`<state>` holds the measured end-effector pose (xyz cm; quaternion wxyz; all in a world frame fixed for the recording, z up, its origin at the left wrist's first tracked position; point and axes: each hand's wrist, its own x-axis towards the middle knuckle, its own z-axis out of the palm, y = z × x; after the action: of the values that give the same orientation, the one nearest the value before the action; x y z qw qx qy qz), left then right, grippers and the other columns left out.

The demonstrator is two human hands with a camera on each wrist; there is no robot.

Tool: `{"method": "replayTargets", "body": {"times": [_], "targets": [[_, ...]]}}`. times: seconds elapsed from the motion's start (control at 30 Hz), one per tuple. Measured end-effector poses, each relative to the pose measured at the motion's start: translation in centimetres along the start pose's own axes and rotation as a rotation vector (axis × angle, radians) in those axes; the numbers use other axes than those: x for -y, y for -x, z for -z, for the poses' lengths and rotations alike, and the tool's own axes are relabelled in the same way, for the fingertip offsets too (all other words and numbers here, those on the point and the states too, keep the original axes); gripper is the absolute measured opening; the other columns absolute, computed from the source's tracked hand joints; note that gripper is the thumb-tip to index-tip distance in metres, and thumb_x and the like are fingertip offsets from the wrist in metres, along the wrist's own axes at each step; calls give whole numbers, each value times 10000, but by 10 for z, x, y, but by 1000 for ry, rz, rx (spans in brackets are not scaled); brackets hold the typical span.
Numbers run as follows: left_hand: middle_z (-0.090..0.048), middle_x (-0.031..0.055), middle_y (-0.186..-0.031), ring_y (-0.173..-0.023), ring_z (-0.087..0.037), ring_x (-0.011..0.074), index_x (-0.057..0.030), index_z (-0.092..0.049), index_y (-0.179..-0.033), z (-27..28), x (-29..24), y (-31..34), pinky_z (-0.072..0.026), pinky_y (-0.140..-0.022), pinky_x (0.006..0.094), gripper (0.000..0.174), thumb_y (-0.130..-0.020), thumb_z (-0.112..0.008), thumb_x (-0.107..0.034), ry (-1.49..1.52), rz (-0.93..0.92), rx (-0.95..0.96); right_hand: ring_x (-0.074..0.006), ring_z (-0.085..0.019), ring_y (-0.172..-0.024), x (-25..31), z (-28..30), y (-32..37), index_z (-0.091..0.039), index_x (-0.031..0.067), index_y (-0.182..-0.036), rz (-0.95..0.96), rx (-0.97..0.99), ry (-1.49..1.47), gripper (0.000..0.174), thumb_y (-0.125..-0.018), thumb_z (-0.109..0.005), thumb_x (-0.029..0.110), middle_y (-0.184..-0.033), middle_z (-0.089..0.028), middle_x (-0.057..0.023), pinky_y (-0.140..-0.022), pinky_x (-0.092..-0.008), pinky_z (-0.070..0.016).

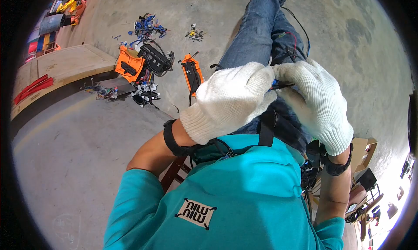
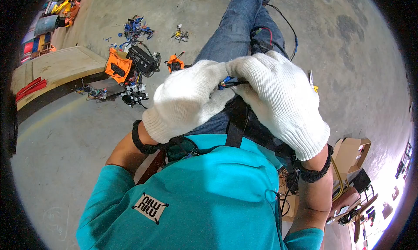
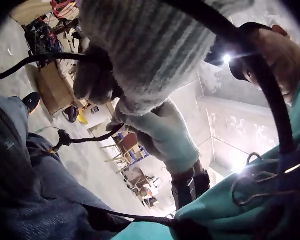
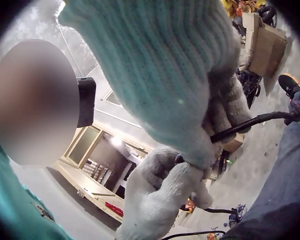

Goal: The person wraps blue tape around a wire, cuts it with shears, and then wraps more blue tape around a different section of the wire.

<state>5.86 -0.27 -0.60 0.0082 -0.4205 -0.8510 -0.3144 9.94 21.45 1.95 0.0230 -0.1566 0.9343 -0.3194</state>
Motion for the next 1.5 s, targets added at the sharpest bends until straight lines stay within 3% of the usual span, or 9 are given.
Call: {"method": "replayTargets", "body": {"times": [0.13, 0.2, 0.4, 0.7, 0.93, 1.0, 1.13, 1.23, 1.5], "targets": [[-697, 79, -971, -771, -714, 259, -51, -667, -1144, 2, 0, 1, -576, -684, 353, 415, -810, -838, -227, 10, 18, -19, -349, -670, -970, 0, 0, -1, -711, 117, -1101, 28, -26, 21, 262, -846, -771, 122, -957, -689, -107, -827, -448, -550], [-715, 155, -1032, -787, -718, 298, -29, -687, -1203, 9, -4, -1, -588, -697, 363, 446, -814, -870, -150, 173, 169, -28, -350, -679, -965, 1, 1, -1, -713, 106, -1091, 24, -56, -39, 248, -852, -776, 128, -965, -698, -108, -819, -442, -553], [-721, 177, -1074, -866, -720, 342, -17, -694, -1180, 0, 1, -1, -593, -764, 391, 446, -803, -882, -166, 92, 11, -183, -358, -699, -946, 3, 0, 3, -710, 89, -1087, -8, -120, -73, 246, -858, -788, 135, -988, -722, -109, -816, -436, -562], [-735, 197, -1136, -970, -741, 369, -14, -687, -1230, 4, -3, -1, -602, -829, 413, 472, -815, -861, -157, 81, 35, -99, -351, -700, -923, -1, 0, 4, -706, 86, -1062, 26, -123, -103, 240, -847, -801, 134, -968, -717, -104, -800, -438, -564], [-741, 178, -1127, -970, -744, 363, -15, -682, -1241, 7, -3, 0, -605, -835, 410, 467, -818, -845, -130, 49, 20, -23, -347, -703, -918, -1, 0, 4, -709, 86, -1057, 33, -116, -101, 240, -847, -809, 145, -970, -718, -99, -792, -430, -570], [-741, 122, -1056, -889, -738, 289, -13, -682, -1202, 1, 0, -2, -602, -802, 375, 462, -799, -836, -180, -59, -58, -122, -352, -710, -909, 1, 0, 3, -715, 83, -1048, 2, -147, -122, 235, -850, -816, 159, -968, -725, -101, -792, -427, -578], [-741, 125, -1052, -894, -737, 292, -16, -685, -1194, -8, 2, -2, -598, -811, 379, 441, -797, -825, -149, -60, -55, -165, -352, -722, -893, 3, -1, 5, -721, 77, -1052, -20, -164, -149, 236, -859, -819, 171, -965, -733, -107, -779, -415, -586], [-731, 124, -1022, -882, -731, 301, -24, -681, -1197, -11, 3, -1, -594, -794, 386, 435, -793, -816, -113, -11, -56, -200, -343, -734, -879, 6, 1, 5, -728, 73, -1068, -102, -137, -201, 241, -868, -818, 174, -964, -740, -118, -768, -399, -590], [-683, 109, -953, -826, -698, 343, -64, -666, -1126, 4, 1, -8, -565, -712, 442, 337, -828, -813, -124, 283, 36, -33, -341, -730, -872, 1, 5, 6, -735, 73, -1073, -88, -127, -224, 240, -866, -820, 158, -963, -735, -117, -766, -393, -590]]}}
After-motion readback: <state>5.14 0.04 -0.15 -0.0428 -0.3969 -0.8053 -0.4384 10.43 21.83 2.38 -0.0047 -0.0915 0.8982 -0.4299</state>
